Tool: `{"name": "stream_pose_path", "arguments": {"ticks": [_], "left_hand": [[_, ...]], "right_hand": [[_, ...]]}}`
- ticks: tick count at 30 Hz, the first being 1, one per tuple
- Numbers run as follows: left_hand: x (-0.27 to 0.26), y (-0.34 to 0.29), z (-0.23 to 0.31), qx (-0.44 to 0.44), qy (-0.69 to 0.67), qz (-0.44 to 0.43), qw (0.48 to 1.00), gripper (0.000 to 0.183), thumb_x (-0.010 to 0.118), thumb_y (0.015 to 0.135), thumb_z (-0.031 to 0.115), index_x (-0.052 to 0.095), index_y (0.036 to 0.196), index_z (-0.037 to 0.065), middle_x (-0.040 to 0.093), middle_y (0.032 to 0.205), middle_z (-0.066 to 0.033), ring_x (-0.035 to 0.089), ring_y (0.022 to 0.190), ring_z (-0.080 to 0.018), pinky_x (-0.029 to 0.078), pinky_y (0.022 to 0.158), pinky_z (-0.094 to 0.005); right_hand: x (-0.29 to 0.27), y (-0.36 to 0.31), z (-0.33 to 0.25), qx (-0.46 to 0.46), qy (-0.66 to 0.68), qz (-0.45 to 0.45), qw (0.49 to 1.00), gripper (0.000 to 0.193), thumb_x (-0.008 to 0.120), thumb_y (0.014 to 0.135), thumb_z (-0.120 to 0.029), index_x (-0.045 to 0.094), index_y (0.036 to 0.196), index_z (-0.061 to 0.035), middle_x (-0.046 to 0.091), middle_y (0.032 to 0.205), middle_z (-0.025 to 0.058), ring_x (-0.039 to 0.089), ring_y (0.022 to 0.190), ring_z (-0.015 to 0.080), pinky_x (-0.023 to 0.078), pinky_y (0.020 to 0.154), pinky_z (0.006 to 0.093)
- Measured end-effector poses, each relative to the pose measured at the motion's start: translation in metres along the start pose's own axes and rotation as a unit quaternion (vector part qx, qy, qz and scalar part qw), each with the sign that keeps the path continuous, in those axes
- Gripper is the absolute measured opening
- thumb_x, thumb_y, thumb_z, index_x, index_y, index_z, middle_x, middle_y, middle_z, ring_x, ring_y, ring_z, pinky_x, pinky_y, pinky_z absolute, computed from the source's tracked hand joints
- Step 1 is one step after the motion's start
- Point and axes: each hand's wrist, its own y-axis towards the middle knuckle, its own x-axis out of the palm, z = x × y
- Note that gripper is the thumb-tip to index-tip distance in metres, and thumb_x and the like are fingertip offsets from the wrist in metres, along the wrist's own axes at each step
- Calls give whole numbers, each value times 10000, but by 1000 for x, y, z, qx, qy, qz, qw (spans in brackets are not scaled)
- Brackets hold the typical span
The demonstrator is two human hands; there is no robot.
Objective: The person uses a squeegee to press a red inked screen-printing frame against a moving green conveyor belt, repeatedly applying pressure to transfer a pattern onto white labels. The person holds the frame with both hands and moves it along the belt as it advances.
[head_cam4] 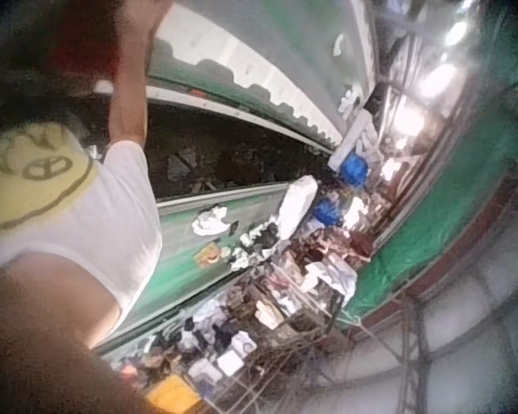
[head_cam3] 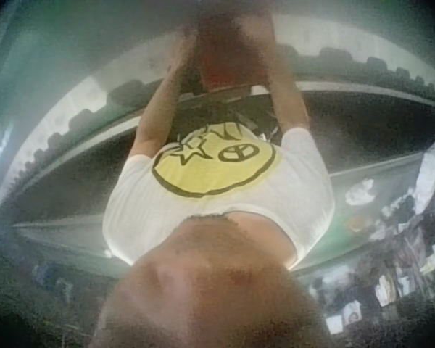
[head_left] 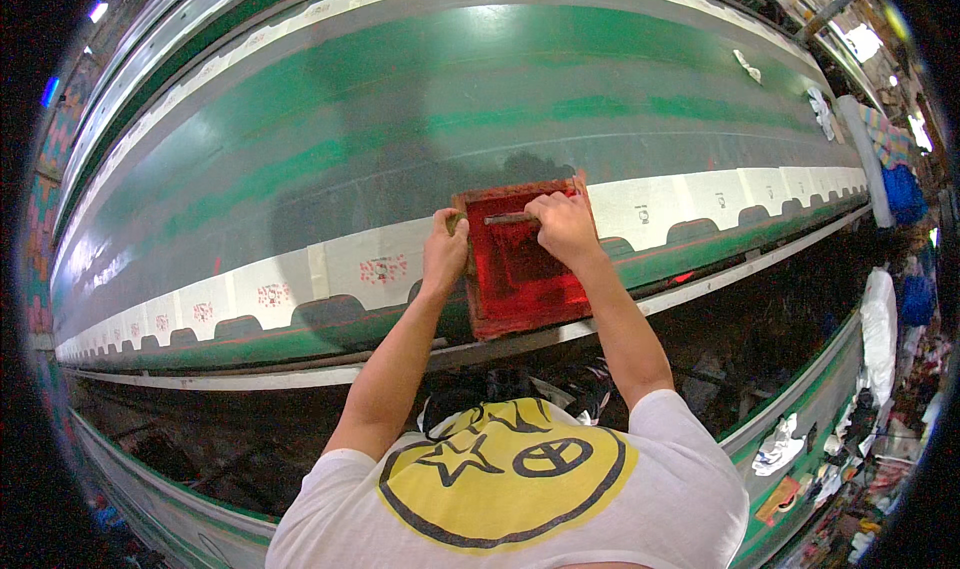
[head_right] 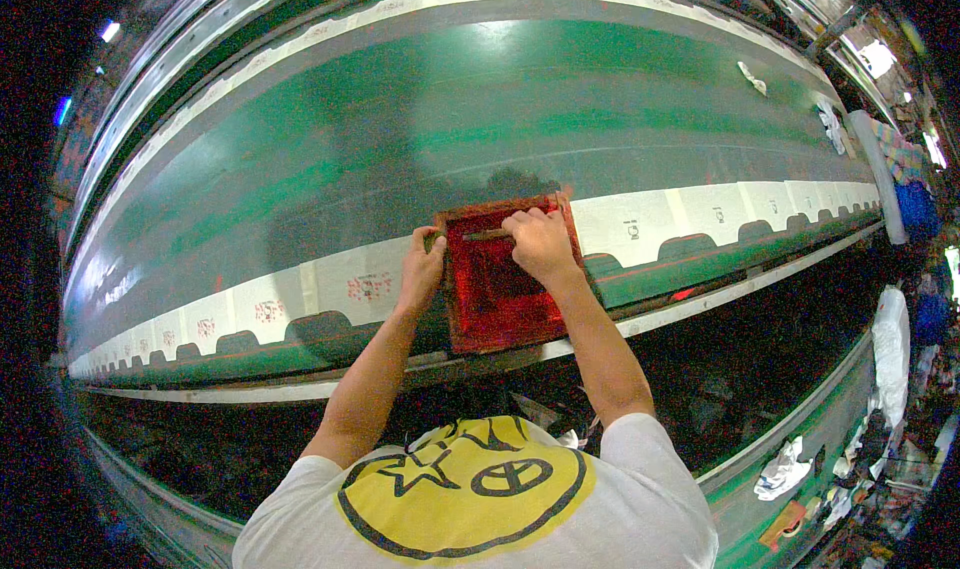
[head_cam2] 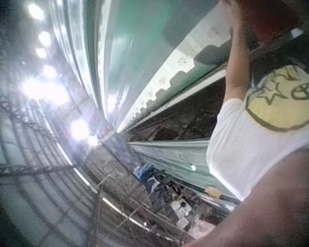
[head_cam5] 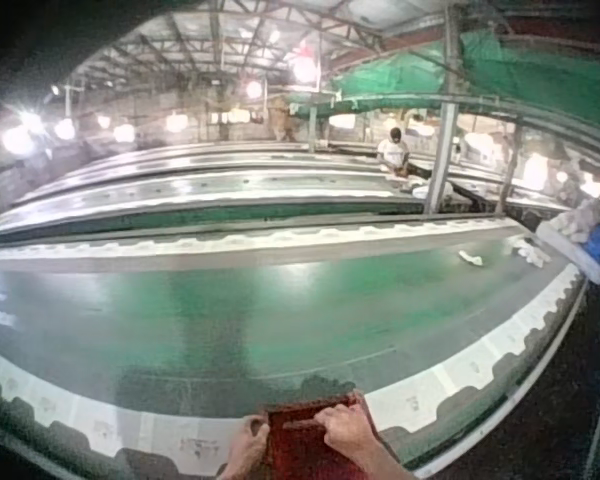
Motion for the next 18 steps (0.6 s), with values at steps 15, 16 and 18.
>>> {"name": "stream_pose_path", "arguments": {"ticks": [15, 16, 18], "left_hand": [[3, -7, -2, 35, -5, 9, 999, 660, 829, 784, 209, 503, 1338, 60, 702, 1115, -249, 684, 1060, -410, 522, 944, -469], [1, -10, 5, 44, 4, 5, 999, 672, 817, 764, 173, 497, 1344, 62, 700, 1117, -251, 684, 1061, -409, 523, 943, -468], [-2, -17, 20, 59, 20, -2, 998, 704, 792, 724, 101, 487, 1357, 65, 695, 1120, -256, 684, 1065, -405, 525, 942, -466]], "right_hand": [[-31, -106, -46, 15, 18, -29, 999, 245, 623, 821, -74, 711, 1048, -109, 713, 1046, 14, 651, 1014, 219, 451, 896, 429], [-31, -106, -46, 17, 16, -26, 999, 245, 624, 820, -76, 711, 1046, -111, 713, 1043, 14, 651, 1012, 220, 451, 896, 429], [-32, -107, -45, 20, 11, -21, 1000, 244, 627, 818, -79, 711, 1044, -116, 715, 1036, 14, 650, 1009, 222, 452, 896, 429]]}}
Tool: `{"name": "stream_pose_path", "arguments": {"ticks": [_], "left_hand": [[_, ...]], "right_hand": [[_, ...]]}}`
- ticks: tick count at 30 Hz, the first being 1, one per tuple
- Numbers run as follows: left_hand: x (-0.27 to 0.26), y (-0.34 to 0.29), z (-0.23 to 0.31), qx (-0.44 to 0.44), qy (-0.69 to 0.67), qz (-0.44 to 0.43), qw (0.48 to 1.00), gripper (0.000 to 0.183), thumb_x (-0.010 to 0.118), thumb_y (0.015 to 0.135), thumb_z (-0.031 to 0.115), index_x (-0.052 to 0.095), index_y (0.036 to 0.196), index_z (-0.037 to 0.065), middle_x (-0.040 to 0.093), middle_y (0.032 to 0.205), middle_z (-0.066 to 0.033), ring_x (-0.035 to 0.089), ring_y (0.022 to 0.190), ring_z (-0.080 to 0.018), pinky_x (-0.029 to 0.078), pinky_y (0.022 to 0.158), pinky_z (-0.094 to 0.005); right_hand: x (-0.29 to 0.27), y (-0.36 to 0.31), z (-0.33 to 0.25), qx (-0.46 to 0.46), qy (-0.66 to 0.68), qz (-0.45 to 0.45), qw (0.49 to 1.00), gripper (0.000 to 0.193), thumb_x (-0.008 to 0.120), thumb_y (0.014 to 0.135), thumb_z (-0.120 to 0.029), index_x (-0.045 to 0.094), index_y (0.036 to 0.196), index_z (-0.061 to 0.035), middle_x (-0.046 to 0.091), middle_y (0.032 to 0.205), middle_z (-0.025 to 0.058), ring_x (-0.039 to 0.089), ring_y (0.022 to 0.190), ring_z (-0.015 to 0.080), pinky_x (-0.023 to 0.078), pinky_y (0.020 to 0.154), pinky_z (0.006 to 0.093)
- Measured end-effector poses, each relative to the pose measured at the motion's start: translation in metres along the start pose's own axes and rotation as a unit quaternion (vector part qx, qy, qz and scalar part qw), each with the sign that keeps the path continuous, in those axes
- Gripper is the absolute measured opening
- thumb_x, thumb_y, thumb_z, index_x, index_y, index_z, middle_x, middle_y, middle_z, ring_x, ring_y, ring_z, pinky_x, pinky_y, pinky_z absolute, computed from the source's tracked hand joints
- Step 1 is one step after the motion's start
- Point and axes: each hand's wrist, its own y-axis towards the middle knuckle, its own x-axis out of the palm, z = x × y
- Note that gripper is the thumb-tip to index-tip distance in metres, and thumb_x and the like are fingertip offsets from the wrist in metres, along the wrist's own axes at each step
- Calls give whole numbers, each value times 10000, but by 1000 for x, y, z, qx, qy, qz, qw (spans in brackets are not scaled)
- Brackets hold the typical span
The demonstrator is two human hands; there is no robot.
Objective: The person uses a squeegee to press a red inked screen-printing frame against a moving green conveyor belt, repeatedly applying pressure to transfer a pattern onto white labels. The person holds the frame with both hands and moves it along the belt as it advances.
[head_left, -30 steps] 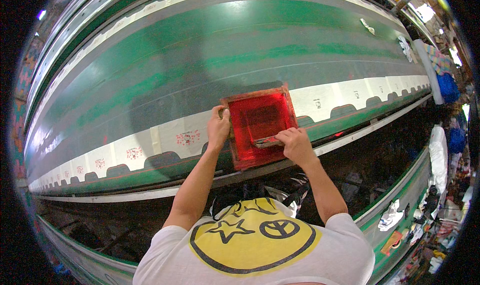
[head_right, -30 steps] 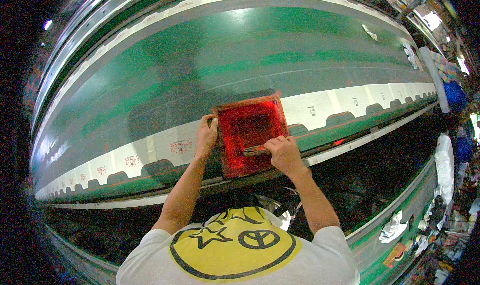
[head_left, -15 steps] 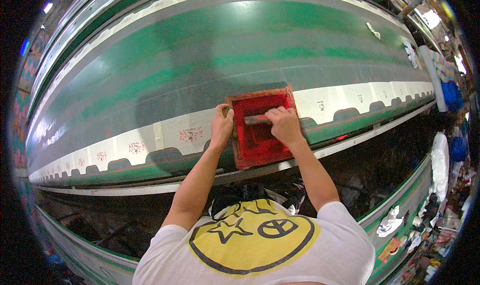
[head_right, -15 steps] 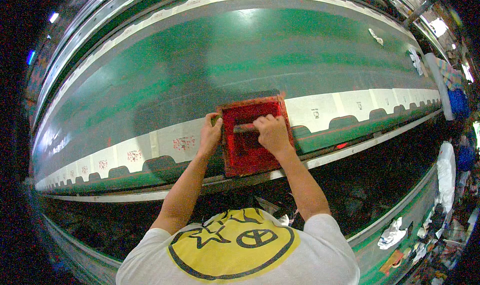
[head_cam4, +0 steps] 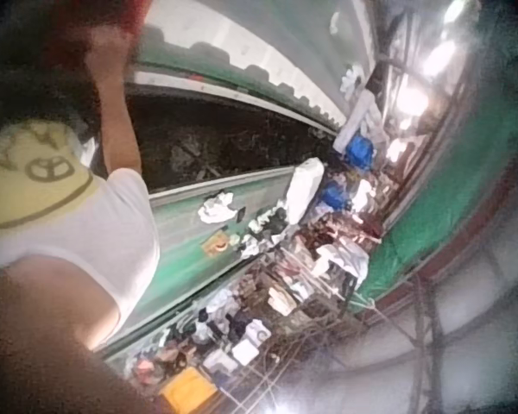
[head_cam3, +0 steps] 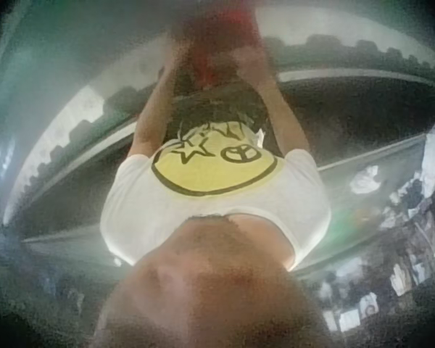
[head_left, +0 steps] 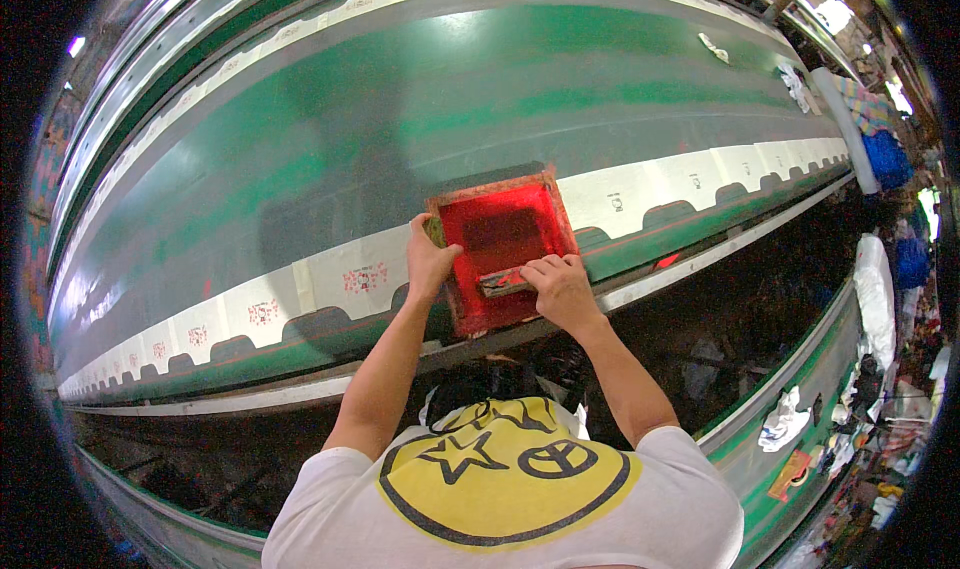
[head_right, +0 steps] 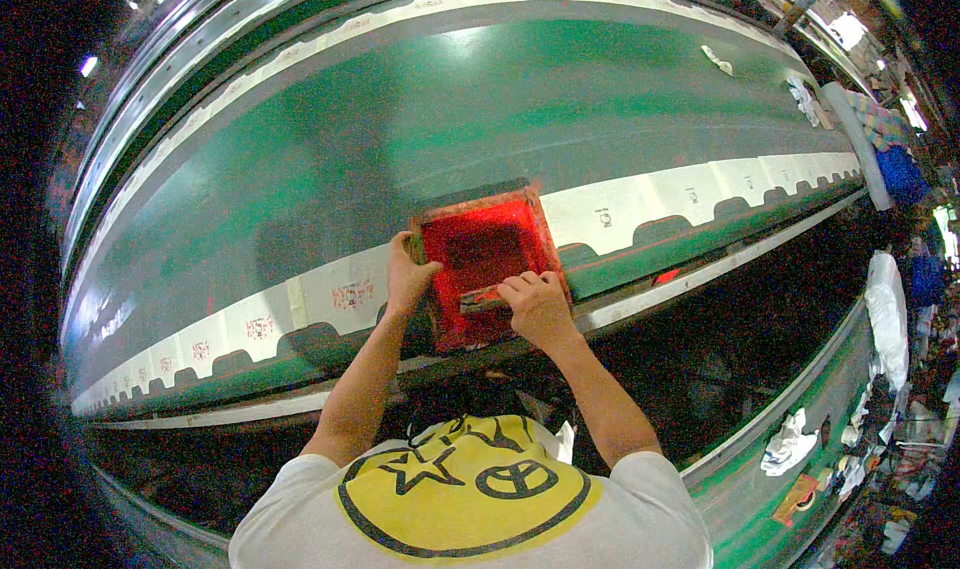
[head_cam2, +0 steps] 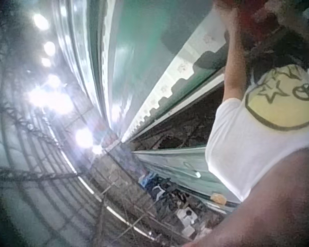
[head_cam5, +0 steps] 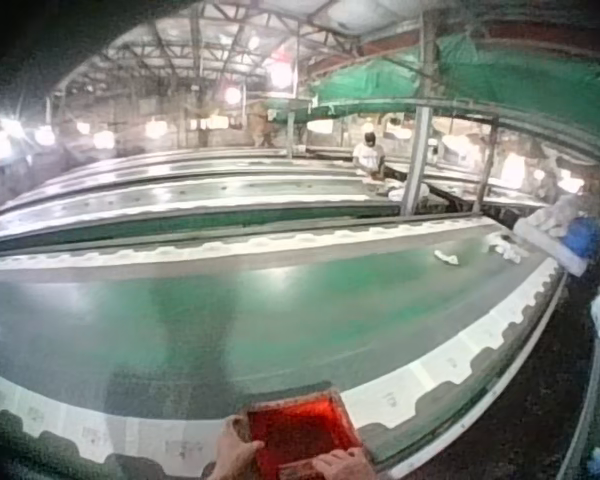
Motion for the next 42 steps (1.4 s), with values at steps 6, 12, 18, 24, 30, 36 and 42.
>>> {"name": "stream_pose_path", "arguments": {"ticks": [6, 12, 18, 24, 30, 36, 42], "left_hand": [[4, -2, -12, 2, -15, 37, 999, 698, 727, 720, 54, 483, 1373, 81, 699, 1135, -225, 684, 1083, -393, 524, 963, -455], [7, 1, -15, -56, -40, 18, 997, 732, 716, 722, 44, 468, 1407, 104, 693, 1184, -201, 679, 1129, -358, 512, 999, -430], [13, -6, 14, -29, -84, 30, 996, 729, 710, 712, 33, 475, 1397, 121, 716, 1097, -146, 703, 999, -290, 541, 924, -398], [78, -2, 66, 6, -80, 51, 995, 716, 717, 702, 34, 493, 1378, 112, 711, 1077, -136, 696, 982, -269, 539, 903, -393], [174, 7, 89, -12, -86, 40, 995, 734, 733, 688, 40, 497, 1380, 111, 699, 1138, -160, 685, 1068, -318, 523, 952, -408], [217, 2, 117, -37, -34, 52, 997, 741, 747, 676, 41, 514, 1376, 112, 692, 1166, -162, 679, 1088, -335, 517, 968, -409], [228, -1, 132, -70, -33, 51, 996, 762, 751, 652, 27, 522, 1373, 112, 716, 1107, -161, 696, 1020, -322, 541, 914, -407]], "right_hand": [[-8, 2, -7, 26, 21, -15, 999, 311, 624, 807, -27, 733, 1089, -97, 740, 1107, 30, 658, 1067, 233, 455, 933, 420], [4, -1, 1, 20, 42, 10, 999, 221, 630, 809, -84, 729, 1005, -107, 725, 1021, 37, 660, 990, 255, 486, 891, 434], [-11, -2, 17, 37, 72, 0, 997, 249, 625, 813, -29, 742, 1026, -79, 748, 1053, 54, 675, 1030, 259, 501, 928, 425], [-48, -14, 85, 32, 51, 33, 998, 251, 637, 790, -25, 741, 1013, -74, 750, 1058, 53, 676, 1029, 256, 503, 934, 425], [-72, -41, 174, 38, 34, 24, 998, 264, 651, 768, -14, 738, 1010, -73, 748, 1063, 58, 677, 1027, 262, 503, 937, 435], [-76, -59, 226, 38, 64, 1, 997, 261, 642, 785, -9, 728, 1024, -70, 745, 1047, 60, 681, 1023, 264, 504, 930, 435], [-76, -64, 243, 27, 82, -13, 996, 254, 641, 789, -16, 720, 1025, -64, 739, 1036, 68, 682, 1023, 266, 510, 919, 428]]}}
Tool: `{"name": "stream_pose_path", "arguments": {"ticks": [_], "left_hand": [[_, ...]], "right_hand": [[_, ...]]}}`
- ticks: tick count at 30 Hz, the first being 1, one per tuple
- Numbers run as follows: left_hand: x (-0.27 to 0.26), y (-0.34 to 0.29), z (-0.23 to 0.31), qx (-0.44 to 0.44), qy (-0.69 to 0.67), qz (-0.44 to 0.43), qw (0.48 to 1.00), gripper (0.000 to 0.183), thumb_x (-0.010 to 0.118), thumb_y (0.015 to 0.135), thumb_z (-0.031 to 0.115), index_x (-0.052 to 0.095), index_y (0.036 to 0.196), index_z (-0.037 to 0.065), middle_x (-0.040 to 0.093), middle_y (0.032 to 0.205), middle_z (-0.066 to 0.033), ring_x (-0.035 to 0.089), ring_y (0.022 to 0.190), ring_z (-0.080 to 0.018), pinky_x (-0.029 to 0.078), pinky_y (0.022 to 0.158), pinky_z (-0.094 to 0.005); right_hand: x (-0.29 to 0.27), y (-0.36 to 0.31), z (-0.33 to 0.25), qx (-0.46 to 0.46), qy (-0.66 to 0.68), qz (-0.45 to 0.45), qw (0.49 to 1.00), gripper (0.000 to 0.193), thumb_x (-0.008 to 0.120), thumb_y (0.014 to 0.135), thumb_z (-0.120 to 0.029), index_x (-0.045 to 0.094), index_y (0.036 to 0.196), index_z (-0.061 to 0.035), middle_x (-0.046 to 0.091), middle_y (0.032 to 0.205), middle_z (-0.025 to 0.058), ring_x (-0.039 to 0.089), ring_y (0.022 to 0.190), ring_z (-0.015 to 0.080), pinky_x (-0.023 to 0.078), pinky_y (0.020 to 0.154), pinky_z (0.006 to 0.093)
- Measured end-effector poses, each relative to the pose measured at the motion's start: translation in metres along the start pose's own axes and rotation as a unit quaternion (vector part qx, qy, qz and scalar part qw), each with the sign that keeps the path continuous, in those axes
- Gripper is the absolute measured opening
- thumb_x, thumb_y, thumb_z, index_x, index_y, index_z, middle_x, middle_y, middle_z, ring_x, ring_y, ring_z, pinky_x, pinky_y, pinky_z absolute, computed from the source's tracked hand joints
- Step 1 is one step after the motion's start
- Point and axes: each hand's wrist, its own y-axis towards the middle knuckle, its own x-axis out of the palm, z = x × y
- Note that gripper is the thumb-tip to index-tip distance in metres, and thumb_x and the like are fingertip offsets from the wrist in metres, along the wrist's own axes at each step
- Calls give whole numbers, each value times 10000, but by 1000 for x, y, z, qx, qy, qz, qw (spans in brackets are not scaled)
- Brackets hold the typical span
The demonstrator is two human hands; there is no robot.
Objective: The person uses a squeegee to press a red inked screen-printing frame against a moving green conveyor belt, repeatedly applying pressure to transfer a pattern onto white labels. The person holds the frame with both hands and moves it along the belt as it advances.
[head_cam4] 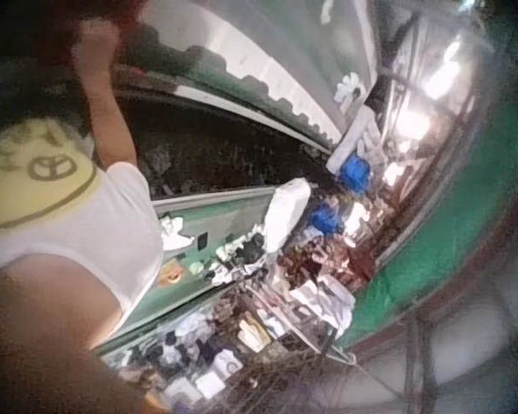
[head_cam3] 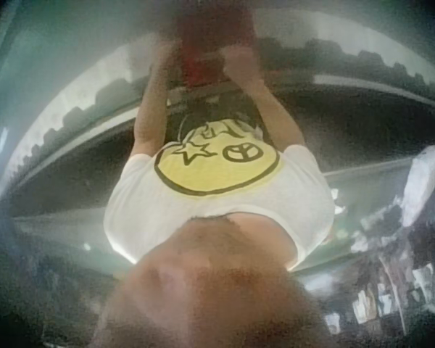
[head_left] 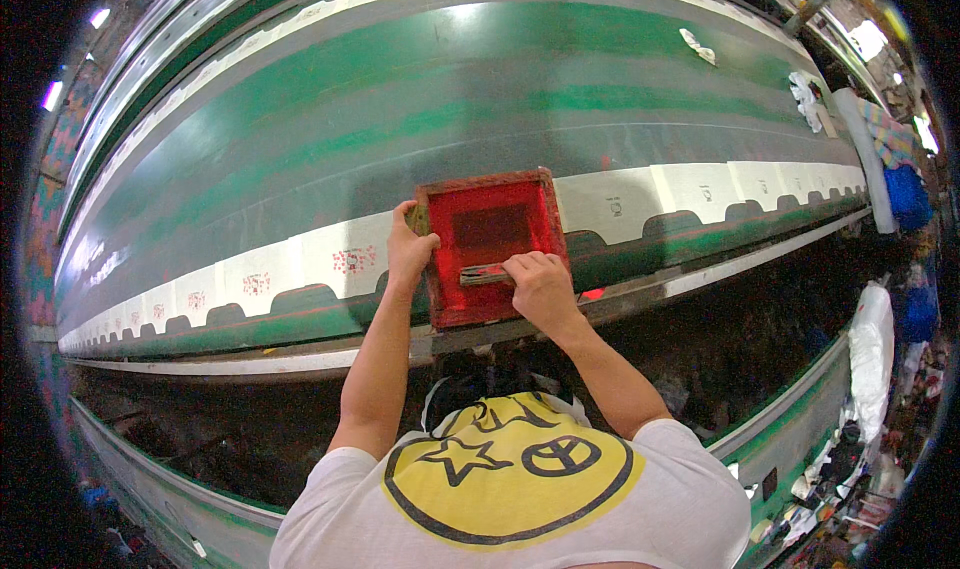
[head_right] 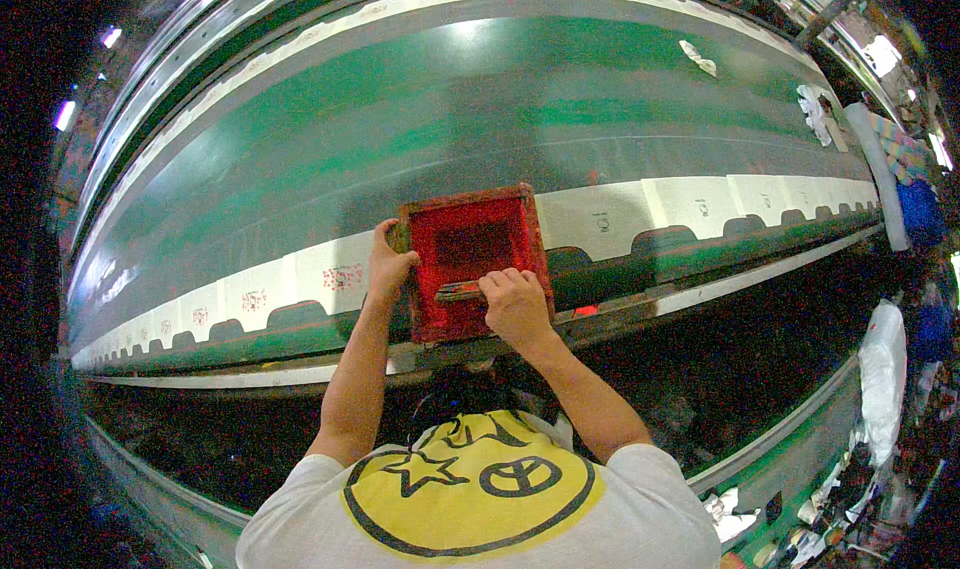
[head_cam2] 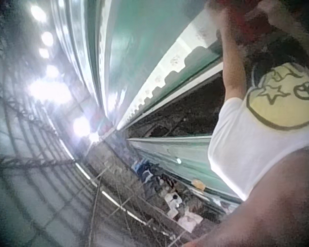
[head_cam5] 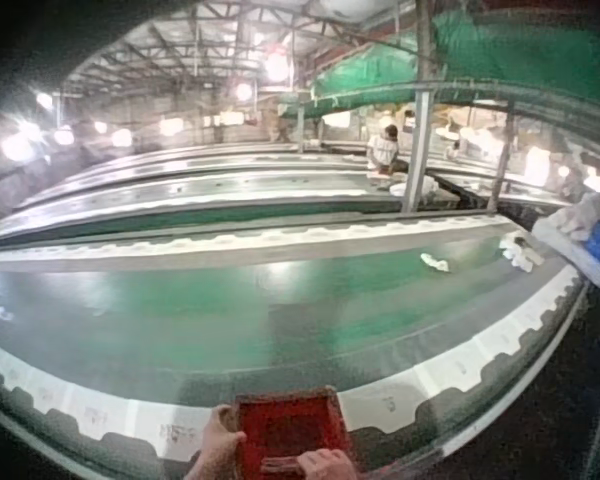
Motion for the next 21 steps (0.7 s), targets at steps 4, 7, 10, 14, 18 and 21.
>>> {"name": "stream_pose_path", "arguments": {"ticks": [4, 7, 10, 14, 18, 21], "left_hand": [[0, 6, -17, 10, -1, 12, 1000, 771, 756, 643, 30, 526, 1374, 116, 722, 1091, -163, 701, 997, -320, 547, 894, -413], [1, 3, -10, -7, 38, 14, 999, 773, 766, 646, 49, 530, 1378, 125, 721, 1119, -177, 700, 1024, -343, 543, 911, -423], [0, 4, -7, -13, 74, 11, 997, 774, 777, 652, 72, 531, 1383, 132, 717, 1150, -197, 696, 1063, -369, 539, 932, -436], [-2, 4, -4, -10, 92, 3, 996, 770, 783, 655, 91, 531, 1381, 137, 717, 1158, -207, 694, 1087, -388, 536, 947, -453], [-2, 5, -4, -29, 80, -4, 996, 768, 782, 658, 97, 525, 1380, 141, 726, 1135, -205, 698, 1071, -408, 537, 946, -465], [2, 4, -6, -15, 108, 6, 994, 766, 781, 664, 101, 520, 1383, 144, 729, 1119, -211, 699, 1065, -422, 541, 943, -470]], "right_hand": [[-4, 2, -3, -15, -2, -11, 1000, 251, 643, 792, -30, 716, 1029, -64, 736, 1047, 76, 682, 1023, 271, 508, 910, 433], [-4, 1, -2, -14, -4, -10, 1000, 230, 638, 798, -49, 708, 1016, -72, 728, 1039, 72, 674, 1021, 266, 500, 906, 431], [3, -2, 0, -26, -5, 17, 1000, 190, 629, 802, -78, 696, 980, -87, 715, 1009, 59, 663, 1001, 255, 490, 897, 428], [1, -3, 2, -27, -2, 7, 1000, 245, 637, 788, -50, 706, 1021, -75, 728, 1053, 61, 671, 1027, 249, 489, 905, 418], [-10, -8, -2, -29, 13, 34, 999, 212, 635, 794, -78, 705, 995, -81, 727, 1042, 55, 667, 1010, 245, 484, 886, 428], [-12, -23, -3, -26, 8, 9, 1000, 208, 635, 794, -71, 705, 989, -79, 728, 1033, 60, 669, 1013, 244, 483, 899, 430]]}}
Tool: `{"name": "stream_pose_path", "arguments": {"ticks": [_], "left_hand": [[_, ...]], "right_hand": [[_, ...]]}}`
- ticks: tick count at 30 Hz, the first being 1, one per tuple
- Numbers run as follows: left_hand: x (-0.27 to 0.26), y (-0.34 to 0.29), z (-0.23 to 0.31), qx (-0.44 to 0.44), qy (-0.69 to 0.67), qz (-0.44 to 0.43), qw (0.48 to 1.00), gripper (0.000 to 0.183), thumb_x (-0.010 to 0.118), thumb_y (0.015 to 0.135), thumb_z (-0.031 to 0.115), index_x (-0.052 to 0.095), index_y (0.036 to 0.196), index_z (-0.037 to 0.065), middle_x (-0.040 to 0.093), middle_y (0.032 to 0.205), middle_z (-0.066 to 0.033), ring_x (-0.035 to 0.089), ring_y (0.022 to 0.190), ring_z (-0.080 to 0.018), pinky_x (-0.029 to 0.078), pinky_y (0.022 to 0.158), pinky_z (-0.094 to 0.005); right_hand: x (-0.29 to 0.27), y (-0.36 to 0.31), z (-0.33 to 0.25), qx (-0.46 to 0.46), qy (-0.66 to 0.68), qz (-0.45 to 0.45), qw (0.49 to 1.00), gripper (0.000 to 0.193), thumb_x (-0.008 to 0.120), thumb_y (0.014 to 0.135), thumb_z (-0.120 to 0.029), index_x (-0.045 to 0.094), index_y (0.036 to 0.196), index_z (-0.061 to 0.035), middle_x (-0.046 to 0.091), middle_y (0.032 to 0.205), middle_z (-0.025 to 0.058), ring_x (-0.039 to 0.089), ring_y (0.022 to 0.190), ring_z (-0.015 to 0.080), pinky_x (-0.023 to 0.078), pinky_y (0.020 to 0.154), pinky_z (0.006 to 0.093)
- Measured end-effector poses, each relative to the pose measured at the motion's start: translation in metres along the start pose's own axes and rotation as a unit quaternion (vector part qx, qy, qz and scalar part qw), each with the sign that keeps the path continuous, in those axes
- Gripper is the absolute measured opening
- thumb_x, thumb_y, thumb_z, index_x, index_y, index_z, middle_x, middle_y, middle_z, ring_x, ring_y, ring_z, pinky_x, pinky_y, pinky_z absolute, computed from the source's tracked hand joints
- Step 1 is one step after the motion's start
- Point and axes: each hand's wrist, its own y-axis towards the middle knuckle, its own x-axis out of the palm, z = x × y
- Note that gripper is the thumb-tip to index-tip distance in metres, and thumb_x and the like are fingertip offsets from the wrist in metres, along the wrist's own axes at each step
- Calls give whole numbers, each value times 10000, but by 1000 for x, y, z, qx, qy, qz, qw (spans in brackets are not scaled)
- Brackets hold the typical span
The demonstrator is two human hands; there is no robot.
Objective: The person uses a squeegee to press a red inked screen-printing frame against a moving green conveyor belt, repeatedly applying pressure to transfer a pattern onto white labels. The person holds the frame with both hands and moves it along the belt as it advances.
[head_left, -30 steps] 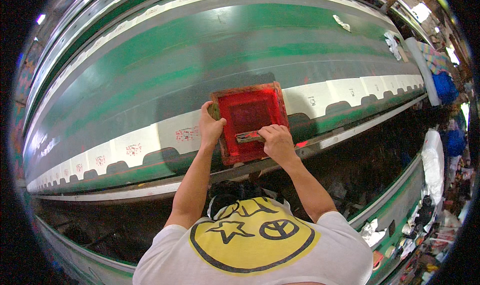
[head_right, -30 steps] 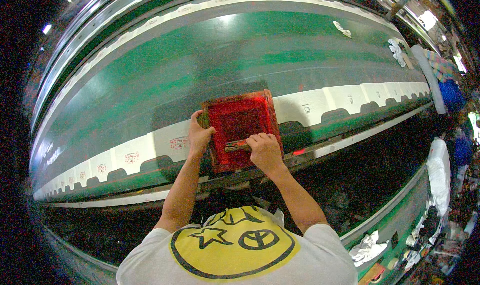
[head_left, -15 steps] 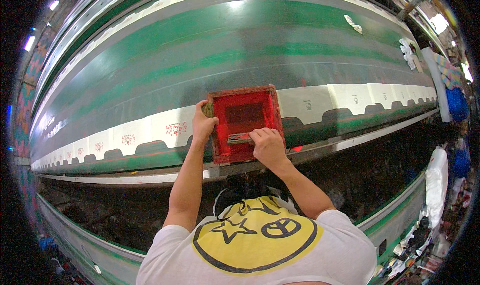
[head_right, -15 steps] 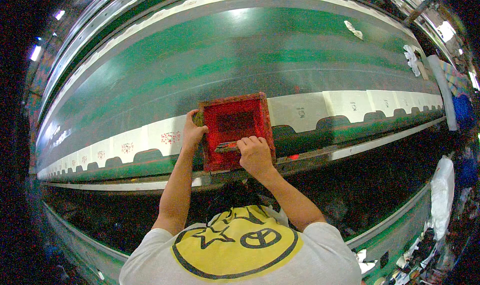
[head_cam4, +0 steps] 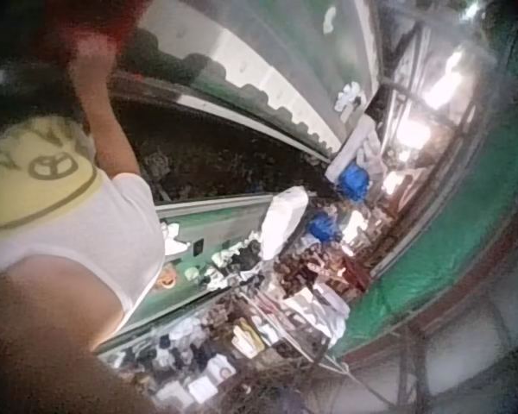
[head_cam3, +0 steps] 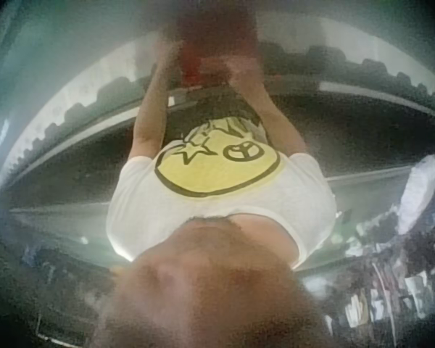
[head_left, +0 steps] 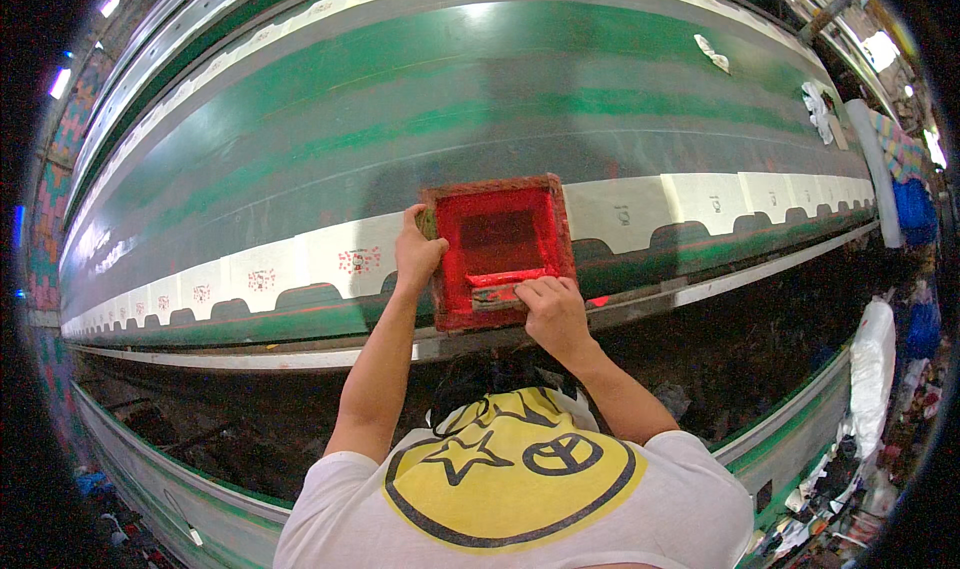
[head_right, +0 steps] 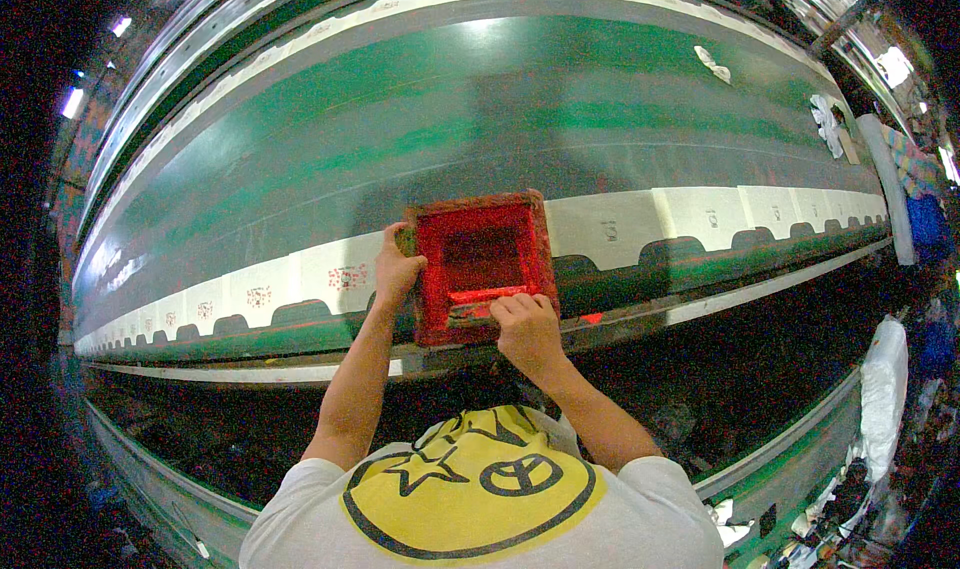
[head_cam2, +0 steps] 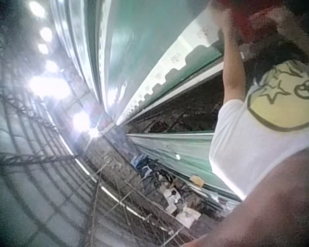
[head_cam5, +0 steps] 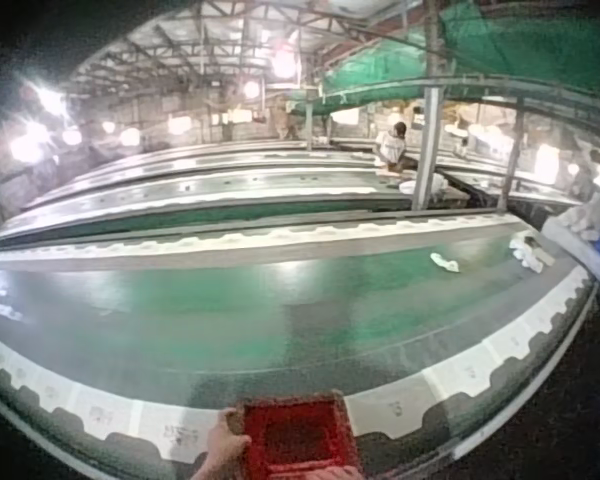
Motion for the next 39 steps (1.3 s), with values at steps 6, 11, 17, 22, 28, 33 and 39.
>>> {"name": "stream_pose_path", "arguments": {"ticks": [6, 11, 17, 22, 28, 33, 39], "left_hand": [[0, -1, -1, -5, -12, -9, 1000, 742, 781, 679, 93, 524, 1374, 134, 711, 1170, -214, 687, 1085, -424, 534, 947, -483], [4, 2, -7, 44, -35, 10, 998, 707, 785, 690, 80, 540, 1353, 106, 702, 1184, -200, 674, 1116, -420, 526, 961, -479], [4, 3, -9, 48, -30, 5, 998, 724, 781, 699, 75, 513, 1370, 126, 706, 1160, -226, 674, 1099, -438, 526, 949, -484], [11, 8, -19, 36, -72, -18, 997, 742, 771, 706, 90, 490, 1390, 151, 715, 1104, -245, 681, 1063, -453, 528, 932, -493], [11, 0, -18, 49, -74, 11, 996, 736, 736, 697, 47, 501, 1390, 124, 704, 1137, -229, 683, 1074, -421, 528, 950, -465], [-3, -8, 8, 11, -95, -13, 995, 735, 728, 676, 25, 521, 1377, 102, 688, 1205, -172, 676, 1105, -321, 521, 985, -412], [41, -21, 51, 30, -141, 10, 989, 735, 727, 668, 16, 529, 1368, 119, 690, 1195, -153, 674, 1109, -298, 516, 993, -394]], "right_hand": [[31, 15, 17, -53, -56, 61, 995, 222, 643, 803, -79, 693, 1019, -87, 712, 1112, 60, 652, 1072, 233, 472, 948, 440], [47, 75, 40, -55, -68, 97, 991, 209, 630, 820, -68, 695, 1017, -96, 718, 1079, 50, 660, 1056, 233, 475, 919, 431], [23, 126, 44, -30, -39, 69, 996, 223, 612, 794, 0, 731, 964, -81, 758, 981, 63, 700, 973, 275, 511, 875, 429], [36, 115, 47, -18, -42, 33, 998, 235, 610, 793, -25, 724, 991, -79, 751, 1015, 67, 685, 998, 280, 496, 886, 439], [21, 17, 5, -25, -42, 22, 999, 244, 612, 808, -42, 717, 1026, -76, 735, 1077, 54, 665, 1055, 250, 469, 937, 442], [15, 11, 12, -43, -43, 41, 997, 191, 621, 815, -99, 694, 991, -91, 717, 1082, 44, 660, 1053, 231, 469, 939, 432], [-27, 8, 60, -40, -41, 50, 997, 185, 626, 815, -92, 695, 987, -92, 715, 1057, 46, 660, 1017, 238, 474, 932, 424]]}}
